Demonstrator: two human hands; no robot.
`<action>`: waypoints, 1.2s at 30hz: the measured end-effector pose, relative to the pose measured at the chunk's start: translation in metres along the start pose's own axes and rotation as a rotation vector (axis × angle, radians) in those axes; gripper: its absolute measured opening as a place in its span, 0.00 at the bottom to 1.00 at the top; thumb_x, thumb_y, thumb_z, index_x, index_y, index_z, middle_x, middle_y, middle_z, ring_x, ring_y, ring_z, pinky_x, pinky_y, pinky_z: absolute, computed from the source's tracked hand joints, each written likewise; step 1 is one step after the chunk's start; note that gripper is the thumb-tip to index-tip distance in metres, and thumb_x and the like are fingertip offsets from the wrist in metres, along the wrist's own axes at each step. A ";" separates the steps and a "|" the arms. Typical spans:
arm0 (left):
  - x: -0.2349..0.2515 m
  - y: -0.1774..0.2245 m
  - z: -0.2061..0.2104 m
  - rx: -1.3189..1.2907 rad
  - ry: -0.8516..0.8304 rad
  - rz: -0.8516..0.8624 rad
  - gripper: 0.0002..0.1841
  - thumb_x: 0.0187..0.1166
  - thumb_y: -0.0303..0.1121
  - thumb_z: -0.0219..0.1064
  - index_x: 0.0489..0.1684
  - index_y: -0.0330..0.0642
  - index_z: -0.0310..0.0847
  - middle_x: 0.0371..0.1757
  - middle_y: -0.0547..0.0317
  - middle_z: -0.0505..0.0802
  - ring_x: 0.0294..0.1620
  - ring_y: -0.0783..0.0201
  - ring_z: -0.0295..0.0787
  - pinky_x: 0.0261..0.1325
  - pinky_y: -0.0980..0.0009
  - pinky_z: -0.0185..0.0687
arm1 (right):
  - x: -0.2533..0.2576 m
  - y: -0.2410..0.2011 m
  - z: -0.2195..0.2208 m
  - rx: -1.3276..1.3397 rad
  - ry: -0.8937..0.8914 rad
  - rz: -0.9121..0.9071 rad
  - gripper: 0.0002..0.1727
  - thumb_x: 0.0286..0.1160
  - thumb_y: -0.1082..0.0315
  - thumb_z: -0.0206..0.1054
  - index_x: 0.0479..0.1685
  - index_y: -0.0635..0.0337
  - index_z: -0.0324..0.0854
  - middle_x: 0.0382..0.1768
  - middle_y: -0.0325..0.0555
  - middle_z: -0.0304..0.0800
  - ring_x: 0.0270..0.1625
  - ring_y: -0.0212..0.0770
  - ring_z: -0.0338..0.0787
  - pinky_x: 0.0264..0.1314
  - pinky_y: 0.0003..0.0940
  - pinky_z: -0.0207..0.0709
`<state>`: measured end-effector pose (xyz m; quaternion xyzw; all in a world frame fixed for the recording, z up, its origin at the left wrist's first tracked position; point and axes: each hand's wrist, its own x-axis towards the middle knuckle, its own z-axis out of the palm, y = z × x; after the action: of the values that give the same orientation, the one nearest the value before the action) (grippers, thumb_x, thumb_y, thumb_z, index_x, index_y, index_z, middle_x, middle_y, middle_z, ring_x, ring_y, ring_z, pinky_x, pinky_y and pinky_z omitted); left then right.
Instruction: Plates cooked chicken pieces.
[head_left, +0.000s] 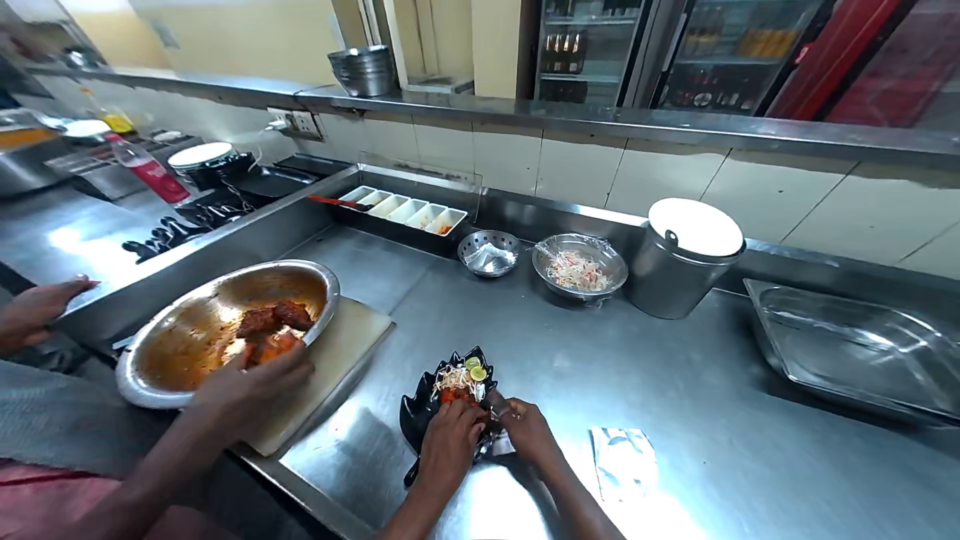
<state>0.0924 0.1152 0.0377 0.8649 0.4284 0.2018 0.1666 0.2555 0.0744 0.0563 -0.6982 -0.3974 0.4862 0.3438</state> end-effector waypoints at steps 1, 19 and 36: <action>0.000 0.000 0.001 -0.005 0.010 -0.002 0.11 0.78 0.31 0.70 0.50 0.36 0.94 0.51 0.39 0.94 0.57 0.37 0.91 0.63 0.46 0.85 | -0.001 0.000 -0.001 0.063 -0.008 0.004 0.14 0.86 0.66 0.60 0.56 0.65 0.85 0.45 0.50 0.88 0.45 0.40 0.85 0.53 0.42 0.77; -0.014 0.027 0.007 -0.084 0.149 0.002 0.12 0.74 0.35 0.71 0.45 0.36 0.94 0.46 0.42 0.95 0.51 0.42 0.94 0.58 0.49 0.89 | 0.022 -0.010 -0.018 0.153 -0.046 -0.034 0.16 0.74 0.74 0.71 0.61 0.65 0.85 0.54 0.51 0.89 0.51 0.36 0.88 0.57 0.35 0.81; 0.034 0.052 -0.036 -0.062 -0.364 -0.307 0.18 0.90 0.24 0.49 0.69 0.31 0.79 0.72 0.35 0.83 0.72 0.43 0.83 0.77 0.54 0.76 | 0.018 0.001 -0.018 0.128 -0.081 -0.048 0.13 0.84 0.62 0.65 0.39 0.65 0.85 0.31 0.40 0.83 0.33 0.30 0.79 0.42 0.30 0.75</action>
<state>0.1282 0.1168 0.0998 0.8061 0.5116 0.0282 0.2962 0.2770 0.0884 0.0537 -0.6450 -0.3956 0.5299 0.3829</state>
